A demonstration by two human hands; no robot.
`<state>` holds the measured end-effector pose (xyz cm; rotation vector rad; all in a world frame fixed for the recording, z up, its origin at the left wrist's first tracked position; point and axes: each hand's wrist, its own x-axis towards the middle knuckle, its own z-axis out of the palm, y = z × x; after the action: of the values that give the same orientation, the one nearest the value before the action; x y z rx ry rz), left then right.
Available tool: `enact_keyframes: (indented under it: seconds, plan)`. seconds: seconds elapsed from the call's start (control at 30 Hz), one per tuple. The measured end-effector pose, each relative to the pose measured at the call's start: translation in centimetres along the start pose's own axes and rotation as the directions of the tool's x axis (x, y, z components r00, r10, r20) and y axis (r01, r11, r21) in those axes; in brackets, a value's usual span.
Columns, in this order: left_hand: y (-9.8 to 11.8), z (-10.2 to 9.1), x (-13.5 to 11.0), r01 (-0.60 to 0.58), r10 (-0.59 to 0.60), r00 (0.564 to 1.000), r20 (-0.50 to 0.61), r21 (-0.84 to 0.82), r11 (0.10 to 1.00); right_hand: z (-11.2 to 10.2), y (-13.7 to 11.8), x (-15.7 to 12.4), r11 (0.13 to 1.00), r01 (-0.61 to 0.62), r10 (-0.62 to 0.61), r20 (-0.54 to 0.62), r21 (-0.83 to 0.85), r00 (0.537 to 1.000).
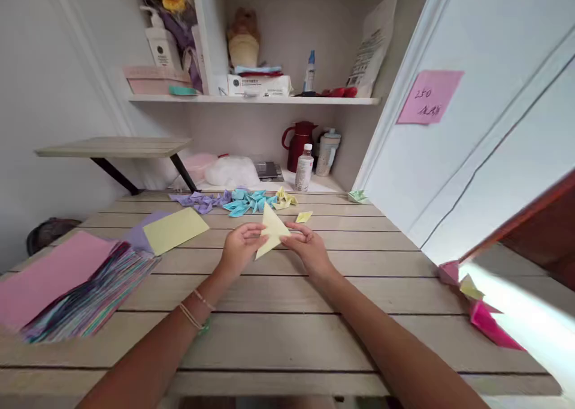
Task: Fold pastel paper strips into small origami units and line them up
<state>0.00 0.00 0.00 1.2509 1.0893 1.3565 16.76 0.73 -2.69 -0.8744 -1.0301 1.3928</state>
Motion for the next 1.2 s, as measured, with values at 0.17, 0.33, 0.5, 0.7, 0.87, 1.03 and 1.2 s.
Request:
enact_keyframes:
  seconds: [0.17, 0.33, 0.5, 0.7, 0.87, 1.03, 1.2]
  plan:
    - [0.0, -0.3, 0.3, -0.001, 0.001, 1.000, 0.003, -0.026, 1.000, -0.2, -0.9, 0.3, 1.000, 0.006, -0.007, 0.074, 0.022, 0.997]
    - [0.1, -0.3, 0.2, 0.003, -0.002, 1.000, 0.017, -0.013, 1.000, -0.4, -1.3, 0.3, 1.000, -0.014, 0.014, 0.109, 0.002, 0.994]
    - [0.2, -0.4, 0.2, 0.010, -0.010, 1.000, 0.008, -0.002, 1.000, -0.5, -1.7, 0.2, 0.999, 0.004, 0.003, 0.166, -0.045, 0.986]
    - [0.3, -0.5, 0.2, 0.015, -0.016, 1.000, 0.011, 0.023, 1.000, -0.6, -2.1, 0.1, 0.997, 0.019, -0.006, 0.184, -0.070, 0.983]
    - [0.1, -0.4, 0.2, 0.022, -0.022, 1.000, 0.002, -0.009, 1.000, -0.5, -2.0, 0.1, 0.994, 0.023, -0.005, 0.171, -0.103, 0.985]
    - [-0.1, -0.1, 0.1, 0.002, -0.003, 1.000, -0.018, -0.014, 1.000, -0.2, -1.5, 0.0, 0.993, 0.014, 0.000, 0.115, -0.115, 0.993]
    - [-0.3, -0.2, 0.2, -0.001, 0.001, 1.000, -0.020, -0.015, 1.000, 0.0, -1.3, 0.0, 0.998, 0.000, 0.008, 0.120, -0.066, 0.993]
